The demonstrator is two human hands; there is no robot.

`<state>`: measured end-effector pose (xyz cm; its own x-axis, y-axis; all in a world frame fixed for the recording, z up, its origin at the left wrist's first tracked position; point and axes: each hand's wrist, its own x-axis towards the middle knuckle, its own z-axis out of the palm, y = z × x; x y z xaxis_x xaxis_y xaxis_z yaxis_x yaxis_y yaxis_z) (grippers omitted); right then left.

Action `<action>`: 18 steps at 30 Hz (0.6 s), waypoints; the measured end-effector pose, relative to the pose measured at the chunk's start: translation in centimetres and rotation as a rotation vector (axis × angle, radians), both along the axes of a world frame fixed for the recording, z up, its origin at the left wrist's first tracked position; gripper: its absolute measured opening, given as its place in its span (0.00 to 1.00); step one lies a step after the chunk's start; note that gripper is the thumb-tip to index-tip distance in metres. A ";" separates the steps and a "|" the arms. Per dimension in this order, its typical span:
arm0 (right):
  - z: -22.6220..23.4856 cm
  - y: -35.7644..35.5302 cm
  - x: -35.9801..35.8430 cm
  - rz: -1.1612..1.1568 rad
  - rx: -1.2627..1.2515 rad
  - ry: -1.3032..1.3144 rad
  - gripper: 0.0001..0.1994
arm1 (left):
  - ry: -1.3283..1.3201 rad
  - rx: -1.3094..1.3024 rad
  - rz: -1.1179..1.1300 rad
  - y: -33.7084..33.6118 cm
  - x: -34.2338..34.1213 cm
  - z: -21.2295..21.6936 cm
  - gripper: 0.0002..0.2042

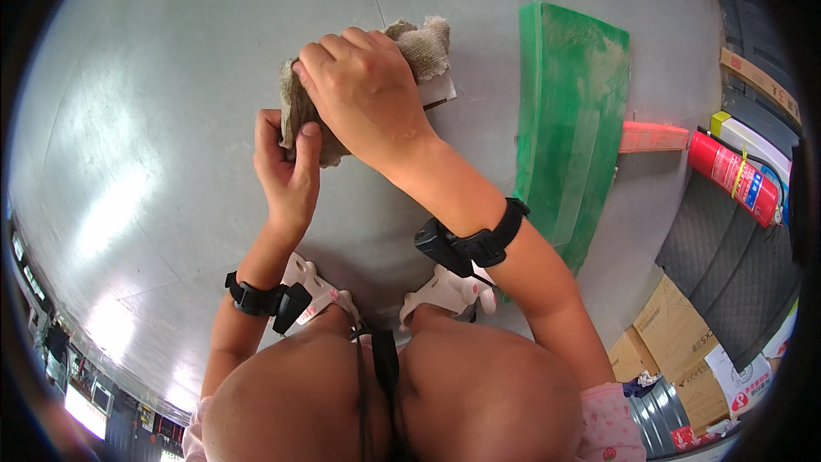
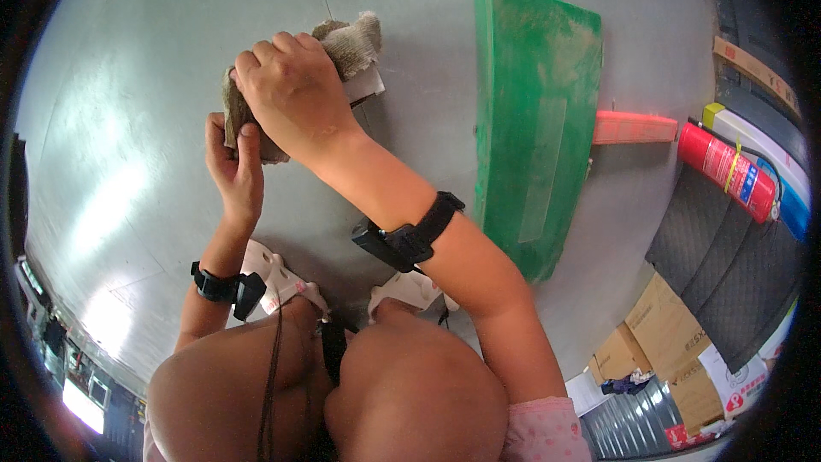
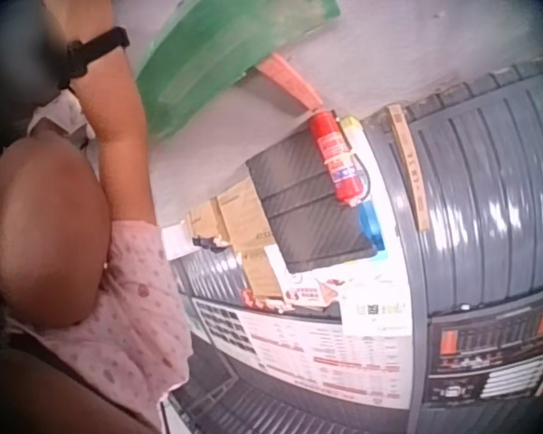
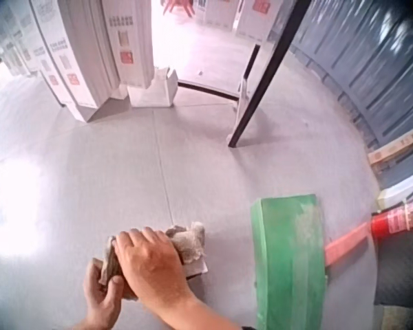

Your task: The person sits on the floor and wipes the exterior of small white cardboard boxes with a cloth. They open one box, remove a black object, and continue wiping the box's interior and exterior surfaces.

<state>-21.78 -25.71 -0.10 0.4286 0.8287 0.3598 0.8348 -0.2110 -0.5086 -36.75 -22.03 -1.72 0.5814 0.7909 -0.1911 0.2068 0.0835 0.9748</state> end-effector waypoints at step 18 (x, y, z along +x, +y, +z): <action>0.3 -3.0 6.8 -0.373 -0.079 -0.029 0.14 | 0.246 0.587 -0.366 2.5 7.4 3.4 0.13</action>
